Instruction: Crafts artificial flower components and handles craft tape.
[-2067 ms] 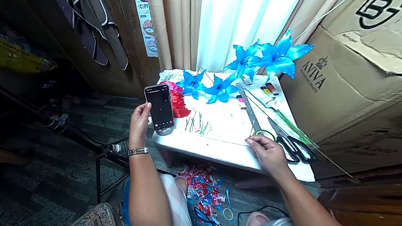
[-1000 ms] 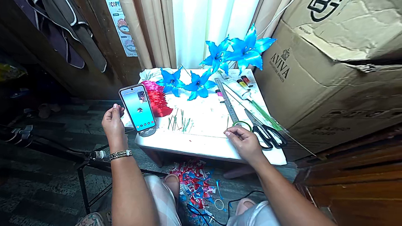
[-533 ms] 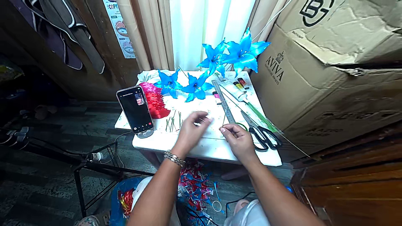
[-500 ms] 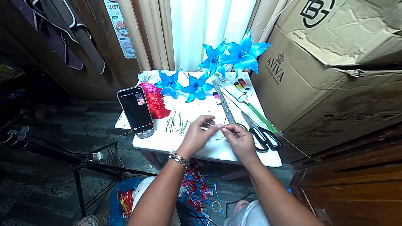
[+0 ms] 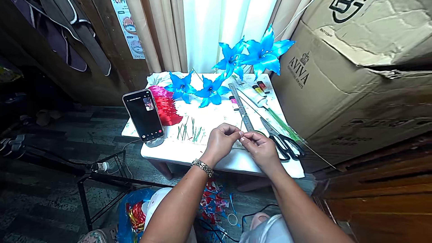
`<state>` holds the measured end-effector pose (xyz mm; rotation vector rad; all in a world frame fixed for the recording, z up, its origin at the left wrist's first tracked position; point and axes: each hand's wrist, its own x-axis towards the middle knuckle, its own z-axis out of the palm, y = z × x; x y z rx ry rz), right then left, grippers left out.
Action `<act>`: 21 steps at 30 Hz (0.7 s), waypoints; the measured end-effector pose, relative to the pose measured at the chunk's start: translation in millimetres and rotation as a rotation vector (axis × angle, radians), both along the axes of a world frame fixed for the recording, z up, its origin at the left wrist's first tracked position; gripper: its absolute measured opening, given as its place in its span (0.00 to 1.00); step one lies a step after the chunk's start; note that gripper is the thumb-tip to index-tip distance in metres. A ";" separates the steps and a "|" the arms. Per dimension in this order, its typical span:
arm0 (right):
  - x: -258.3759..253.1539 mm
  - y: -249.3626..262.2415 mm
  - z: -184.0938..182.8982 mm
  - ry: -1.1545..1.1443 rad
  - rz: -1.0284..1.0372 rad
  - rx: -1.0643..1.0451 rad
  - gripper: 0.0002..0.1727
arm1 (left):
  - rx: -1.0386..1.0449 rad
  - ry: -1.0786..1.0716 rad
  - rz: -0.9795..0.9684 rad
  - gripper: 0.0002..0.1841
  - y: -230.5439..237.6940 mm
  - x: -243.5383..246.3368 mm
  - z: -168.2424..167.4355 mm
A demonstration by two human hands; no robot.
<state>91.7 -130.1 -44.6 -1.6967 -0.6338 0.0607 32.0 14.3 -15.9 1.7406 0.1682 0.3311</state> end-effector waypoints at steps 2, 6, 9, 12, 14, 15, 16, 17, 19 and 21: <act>1.7 -0.5 3.2 0.079 0.066 -0.019 0.04 | 0.054 0.002 -0.049 0.05 9.9 -3.3 -0.4; 4.7 0.5 8.3 0.228 0.150 -0.017 0.07 | 0.038 0.049 -0.125 0.06 21.5 -4.5 -3.7; 6.4 2.6 9.3 0.362 0.177 0.037 0.08 | 0.003 0.065 -0.159 0.08 23.5 -4.7 -5.6; 8.4 3.8 6.8 0.363 0.165 0.083 0.08 | -0.045 0.052 -0.194 0.09 23.7 -3.4 -6.0; 7.9 3.8 4.7 0.263 0.124 0.068 0.05 | -0.079 0.052 -0.180 0.09 20.3 -2.2 -6.1; 7.1 4.0 3.9 0.210 0.096 0.052 0.04 | -0.085 0.053 -0.167 0.09 18.0 -2.1 -5.5; 6.2 4.2 3.7 0.170 0.071 0.040 0.03 | -0.084 0.056 -0.156 0.08 15.7 -2.4 -4.8; 4.8 4.5 4.7 0.140 0.051 0.029 0.03 | -0.084 0.062 -0.145 0.07 13.3 -2.9 -4.2; 3.4 4.8 6.2 0.082 0.024 0.018 0.03 | -0.102 0.064 -0.093 0.05 8.3 -2.4 -5.6; 3.4 5.4 4.9 0.049 0.013 0.024 0.02 | -0.119 0.060 -0.040 0.04 5.1 -2.2 -6.8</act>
